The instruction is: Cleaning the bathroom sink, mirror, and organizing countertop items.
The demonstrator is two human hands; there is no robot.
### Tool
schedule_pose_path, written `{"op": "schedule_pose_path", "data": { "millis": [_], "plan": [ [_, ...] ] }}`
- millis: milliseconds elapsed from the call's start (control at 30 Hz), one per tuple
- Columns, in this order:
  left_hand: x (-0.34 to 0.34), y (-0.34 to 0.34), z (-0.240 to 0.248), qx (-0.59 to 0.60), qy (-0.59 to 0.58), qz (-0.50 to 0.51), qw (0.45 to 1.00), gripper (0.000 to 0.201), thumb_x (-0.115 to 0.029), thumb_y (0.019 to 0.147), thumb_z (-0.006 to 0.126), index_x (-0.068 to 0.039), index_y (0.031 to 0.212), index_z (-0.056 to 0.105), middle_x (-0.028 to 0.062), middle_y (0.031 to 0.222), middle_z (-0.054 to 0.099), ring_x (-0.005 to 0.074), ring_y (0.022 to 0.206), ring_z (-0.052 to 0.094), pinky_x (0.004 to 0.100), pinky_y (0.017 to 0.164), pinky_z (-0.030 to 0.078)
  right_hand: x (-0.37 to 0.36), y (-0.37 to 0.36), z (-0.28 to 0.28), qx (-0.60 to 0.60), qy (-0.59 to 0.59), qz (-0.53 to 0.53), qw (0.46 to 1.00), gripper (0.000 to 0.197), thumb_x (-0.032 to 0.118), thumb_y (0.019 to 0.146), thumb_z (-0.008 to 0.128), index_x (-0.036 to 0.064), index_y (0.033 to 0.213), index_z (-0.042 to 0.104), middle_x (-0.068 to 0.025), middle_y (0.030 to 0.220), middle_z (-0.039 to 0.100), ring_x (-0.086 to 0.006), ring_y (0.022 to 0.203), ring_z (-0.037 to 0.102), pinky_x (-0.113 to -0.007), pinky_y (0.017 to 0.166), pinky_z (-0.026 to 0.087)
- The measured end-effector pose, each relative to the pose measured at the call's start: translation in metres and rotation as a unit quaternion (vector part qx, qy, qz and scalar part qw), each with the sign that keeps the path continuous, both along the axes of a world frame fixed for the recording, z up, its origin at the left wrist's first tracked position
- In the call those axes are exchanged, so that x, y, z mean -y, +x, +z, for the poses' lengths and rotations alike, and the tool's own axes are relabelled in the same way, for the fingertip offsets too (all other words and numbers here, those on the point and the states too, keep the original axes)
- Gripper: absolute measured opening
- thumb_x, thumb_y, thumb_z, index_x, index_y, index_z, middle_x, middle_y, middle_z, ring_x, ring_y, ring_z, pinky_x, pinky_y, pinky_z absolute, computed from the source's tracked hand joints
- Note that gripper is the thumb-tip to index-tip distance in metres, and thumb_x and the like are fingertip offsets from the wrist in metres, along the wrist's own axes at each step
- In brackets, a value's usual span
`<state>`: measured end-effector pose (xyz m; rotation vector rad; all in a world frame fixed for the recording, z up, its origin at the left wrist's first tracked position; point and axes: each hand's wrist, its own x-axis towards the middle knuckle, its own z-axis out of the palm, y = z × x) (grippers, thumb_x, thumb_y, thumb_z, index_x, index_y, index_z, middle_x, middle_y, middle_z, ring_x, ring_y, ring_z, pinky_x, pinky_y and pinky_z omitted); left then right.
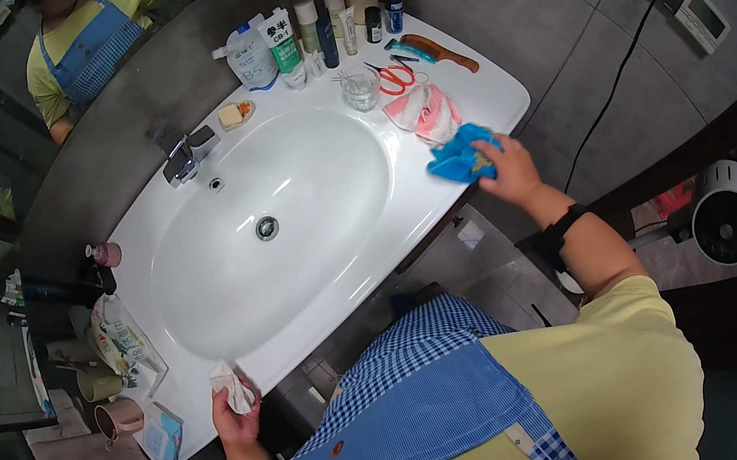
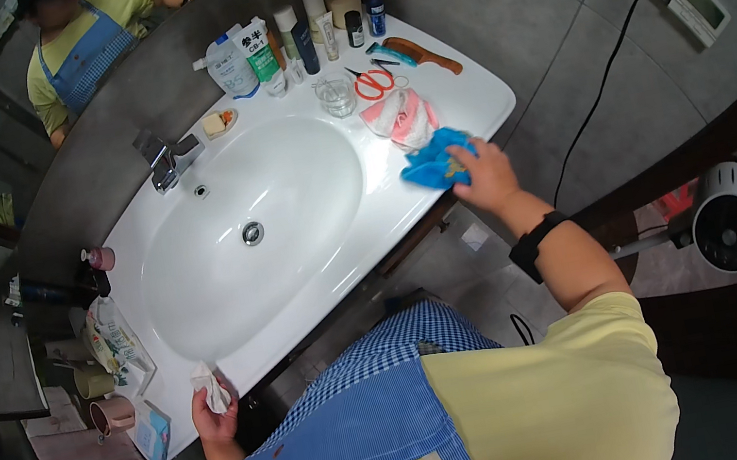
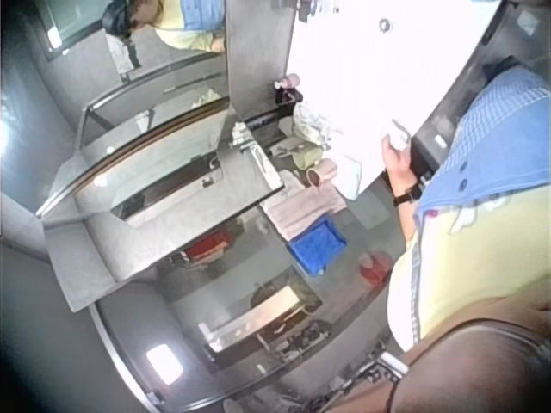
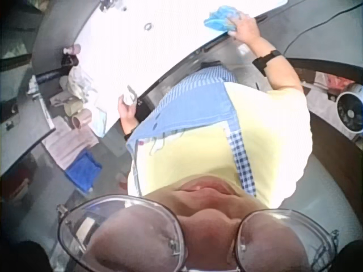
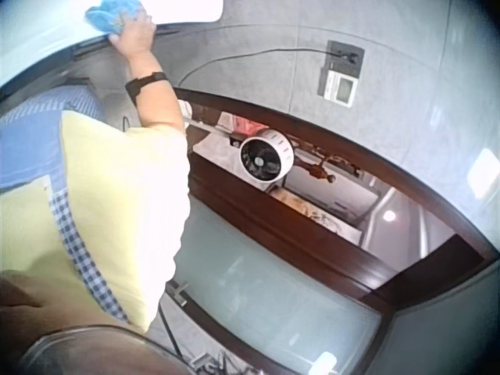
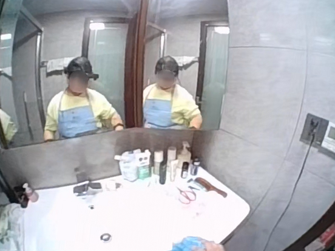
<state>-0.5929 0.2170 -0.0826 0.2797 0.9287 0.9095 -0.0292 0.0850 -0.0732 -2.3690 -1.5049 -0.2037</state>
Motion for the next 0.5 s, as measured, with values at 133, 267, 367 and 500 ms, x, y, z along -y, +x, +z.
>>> {"op": "schedule_pose_path", "data": {
  "millis": [133,267,367,500],
  "plan": [
    [0.002,0.002,-0.002,-0.038,0.026,-0.016,0.999,0.034,-0.014,0.078,0.044,-0.011,0.113,0.042,0.009,0.09,0.055,0.0209,0.078,0.056,0.0336,0.061,0.05,-0.005,0.047,0.001,-0.01,-0.017,-0.085,0.996,0.058,0.023,0.057,0.063,0.0195,0.113,0.049,-0.0179,0.116,0.043,-0.0347,0.098,0.046,-0.04,0.084,0.041],
    [0.004,0.003,-0.001,-0.052,0.042,-0.015,0.998,0.034,-0.014,0.079,0.043,-0.012,0.112,0.042,0.0081,0.088,0.055,0.0204,0.076,0.056,0.0327,0.059,0.05,-0.022,0.086,0.005,-0.042,-0.072,-0.103,0.991,0.059,0.022,0.058,0.063,0.021,0.115,0.047,-0.0164,0.119,0.041,-0.0343,0.1,0.046,-0.04,0.084,0.041],
    [0.011,0.001,0.0,-0.076,0.058,0.005,0.995,0.033,-0.015,0.079,0.043,-0.012,0.111,0.042,0.0076,0.086,0.055,0.0194,0.074,0.056,0.0315,0.056,0.05,-0.036,0.103,0.008,-0.046,-0.107,-0.118,0.986,0.062,0.017,0.059,0.063,0.0211,0.118,0.044,-0.0147,0.121,0.039,-0.0342,0.103,0.045,-0.04,0.086,0.041],
    [0.011,0.005,-0.004,-0.116,0.085,0.01,0.99,0.031,-0.017,0.079,0.045,-0.011,0.109,0.041,0.0071,0.085,0.055,0.0178,0.07,0.057,0.0286,0.05,0.049,-0.042,0.137,0.0,-0.076,-0.106,-0.103,0.986,0.062,0.007,0.059,0.062,0.0191,0.118,0.044,-0.0147,0.122,0.039,-0.0349,0.104,0.044,-0.039,0.087,0.04]
  ]
}}
